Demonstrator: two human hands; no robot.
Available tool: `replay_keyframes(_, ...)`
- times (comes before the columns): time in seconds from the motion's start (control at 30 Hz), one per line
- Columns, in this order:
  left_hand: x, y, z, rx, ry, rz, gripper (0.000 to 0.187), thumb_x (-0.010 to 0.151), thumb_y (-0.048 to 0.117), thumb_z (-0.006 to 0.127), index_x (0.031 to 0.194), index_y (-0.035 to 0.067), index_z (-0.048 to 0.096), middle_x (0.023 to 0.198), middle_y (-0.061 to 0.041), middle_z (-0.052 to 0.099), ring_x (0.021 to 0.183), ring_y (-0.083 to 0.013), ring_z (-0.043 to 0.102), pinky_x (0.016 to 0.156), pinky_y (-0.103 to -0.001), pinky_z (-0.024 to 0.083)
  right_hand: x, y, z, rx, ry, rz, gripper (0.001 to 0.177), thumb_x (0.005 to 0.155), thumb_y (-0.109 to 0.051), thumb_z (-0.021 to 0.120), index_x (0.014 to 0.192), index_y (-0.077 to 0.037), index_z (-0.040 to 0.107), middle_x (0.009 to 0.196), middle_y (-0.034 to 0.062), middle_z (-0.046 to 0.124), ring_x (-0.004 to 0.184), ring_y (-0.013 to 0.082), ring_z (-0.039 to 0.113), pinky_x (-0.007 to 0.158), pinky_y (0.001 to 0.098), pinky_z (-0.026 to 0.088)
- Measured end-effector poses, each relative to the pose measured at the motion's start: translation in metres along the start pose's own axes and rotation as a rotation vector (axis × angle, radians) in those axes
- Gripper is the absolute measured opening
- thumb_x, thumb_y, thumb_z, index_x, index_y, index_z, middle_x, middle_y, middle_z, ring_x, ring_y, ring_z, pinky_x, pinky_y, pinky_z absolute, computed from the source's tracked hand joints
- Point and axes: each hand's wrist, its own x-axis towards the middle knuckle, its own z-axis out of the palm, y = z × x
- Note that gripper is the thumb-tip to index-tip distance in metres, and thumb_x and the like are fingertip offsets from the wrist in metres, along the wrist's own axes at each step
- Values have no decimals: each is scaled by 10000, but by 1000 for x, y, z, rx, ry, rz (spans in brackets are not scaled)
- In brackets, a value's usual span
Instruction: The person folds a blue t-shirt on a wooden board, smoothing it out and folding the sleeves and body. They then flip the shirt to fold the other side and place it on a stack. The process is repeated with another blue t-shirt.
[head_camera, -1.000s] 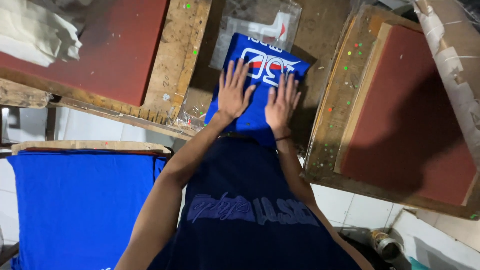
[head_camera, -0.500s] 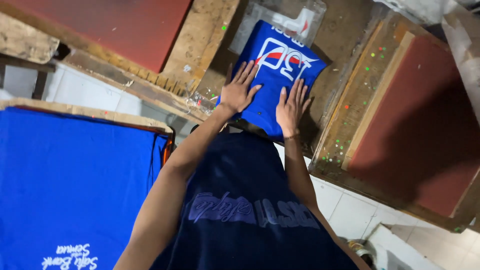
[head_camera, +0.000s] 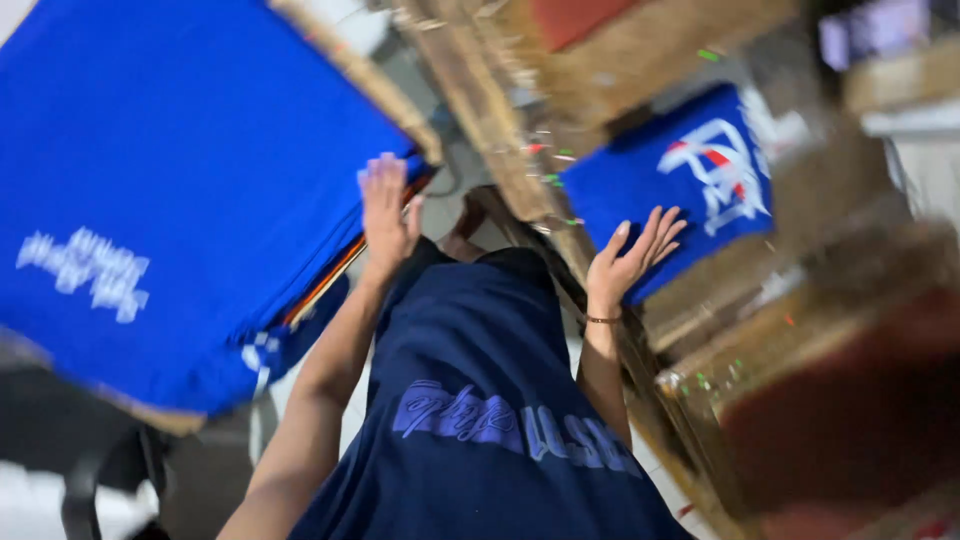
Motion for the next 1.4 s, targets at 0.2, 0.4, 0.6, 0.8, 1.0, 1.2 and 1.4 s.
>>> replay_keyframes(0.2, -185, -147, -122, 647, 254, -928, 665, 1065, 311, 650, 1561, 24, 314, 1605, -247, 213, 1476, -449, 190, 1184, -610, 171, -33, -152, 77, 448, -394, -428, 396, 1009, -76, 601, 1365, 79, 522, 1388, 321, 496, 1331, 504, 425, 1140, 548, 273)
replay_keyframes(0.4, -307, -196, -179, 698, 270, -1223, 566, 1044, 406, 639, 1526, 178, 452, 1587, -165, 290, 1445, -403, 299, 1109, -670, 255, -91, -240, 167, 437, -797, -713, 437, 1020, -135, 610, 1437, -35, 526, 1484, 222, 470, 1374, 421, 415, 1124, 529, 306)
replay_keyframes(0.6, -318, -185, -205, 615, 292, -1421, 663, 1028, 527, 625, 1579, 289, 342, 1651, -42, 174, 1526, -271, 169, 1123, -728, 212, -116, -271, 211, -59, -1141, -643, 503, 1113, -388, 394, 1565, -169, 383, 1638, 104, 234, 1518, 322, 159, 1196, 602, 90)
replay_keyframes(0.8, -317, -189, -206, 626, 503, -1515, 723, 984, 522, 716, 1572, 326, 343, 1653, -21, 169, 1534, -232, 159, 1123, -700, 292, -91, -240, 232, -356, -1175, -511, 606, 1127, -457, 271, 1632, -203, 52, 1683, 53, 19, 1549, 307, 18, 1175, 691, 114)
replay_keyframes(1.0, -321, -201, -213, 667, 939, -1464, 439, 883, 378, 800, 1300, 330, 674, 1525, -5, 437, 1388, -258, 446, 1096, -451, 350, -69, -206, 287, -382, -1163, -361, 691, 1125, -510, 299, 1629, -210, -66, 1674, 130, -49, 1536, 417, 75, 1226, 607, 57)
replay_keyframes(1.2, -318, -203, -234, 648, 1126, -1526, 287, 806, 412, 852, 993, 329, 651, 1169, 140, 660, 1078, -117, 624, 905, -349, 351, -72, -187, 309, -252, -1106, -380, 708, 1120, -446, 339, 1620, -106, -29, 1642, 257, -28, 1531, 430, 20, 1242, 560, 3)
replay_keyframes(1.4, -300, -198, -245, 753, 970, -1637, 346, 816, 445, 839, 992, 260, 606, 1126, 58, 658, 1037, -219, 598, 880, -428, 357, -78, -222, 285, -208, -1113, -371, 690, 1113, -333, 360, 1610, -55, -31, 1613, 326, 4, 1467, 566, 82, 1219, 636, 54)
